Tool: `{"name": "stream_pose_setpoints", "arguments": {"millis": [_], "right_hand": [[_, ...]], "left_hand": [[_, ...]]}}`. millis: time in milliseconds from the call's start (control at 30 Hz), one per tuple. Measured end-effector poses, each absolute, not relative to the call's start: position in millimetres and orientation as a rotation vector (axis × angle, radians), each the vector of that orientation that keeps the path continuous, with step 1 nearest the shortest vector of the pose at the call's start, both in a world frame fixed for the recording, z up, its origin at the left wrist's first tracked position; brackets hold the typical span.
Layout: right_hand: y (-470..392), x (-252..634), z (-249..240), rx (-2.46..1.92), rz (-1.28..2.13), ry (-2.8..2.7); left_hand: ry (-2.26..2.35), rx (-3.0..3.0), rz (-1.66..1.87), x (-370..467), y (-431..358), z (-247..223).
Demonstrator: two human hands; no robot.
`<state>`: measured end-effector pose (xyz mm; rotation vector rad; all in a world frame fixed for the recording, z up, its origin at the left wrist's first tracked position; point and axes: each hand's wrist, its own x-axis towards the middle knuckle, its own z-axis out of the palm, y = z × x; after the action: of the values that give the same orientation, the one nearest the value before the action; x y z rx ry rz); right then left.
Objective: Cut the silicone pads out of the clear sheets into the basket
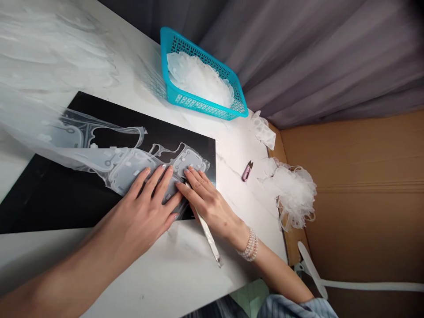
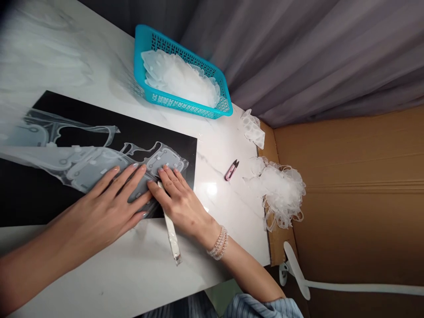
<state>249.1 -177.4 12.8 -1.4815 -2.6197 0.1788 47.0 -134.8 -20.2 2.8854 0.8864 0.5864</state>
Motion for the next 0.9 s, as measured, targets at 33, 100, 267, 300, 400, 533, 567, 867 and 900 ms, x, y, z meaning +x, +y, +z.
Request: {"name": "stream_pose_setpoints", "arguments": {"millis": [33,100,267,300,400,533,567,867,900], "right_hand": [[-178.2,251.0,12.8,-1.466,0.179,-2.63],[-179.3,254.1,13.1,-1.436,0.208,-2.636],[-181.3,252.9,8.4,-1.452,0.353,-2.433],[-181.7,251.4,7.0,-1.459,0.366,-2.398],[-182.9,247.9,4.7,-1.468,0.354,-2.37],[-182.5,247.4,7.3,-1.426,0.282,-2.456],[-182.0,247.5,8.4,-1.412,0.255,-2.49],[-176.1,251.0,17.8,-1.306,0.113,-2.659],[-172.9,252.8,20.6,-1.323,0.19,-2.619]], "left_hand": [[0.886,2.882,0.578,47.0,-134.7,-20.0],[0.896,2.864,0.571,46.9,-134.7,-20.0],[0.885,2.825,0.56,46.9,-135.9,-21.2],[0.894,2.814,0.553,47.1,-136.5,-21.1],[0.925,2.793,0.542,47.7,-138.0,-20.3],[0.909,2.793,0.553,47.4,-139.0,-21.0],[0.91,2.793,0.558,47.1,-139.1,-21.6],[0.934,2.769,0.557,46.7,-140.4,-26.0],[0.931,2.758,0.562,47.0,-140.5,-25.9]]}}
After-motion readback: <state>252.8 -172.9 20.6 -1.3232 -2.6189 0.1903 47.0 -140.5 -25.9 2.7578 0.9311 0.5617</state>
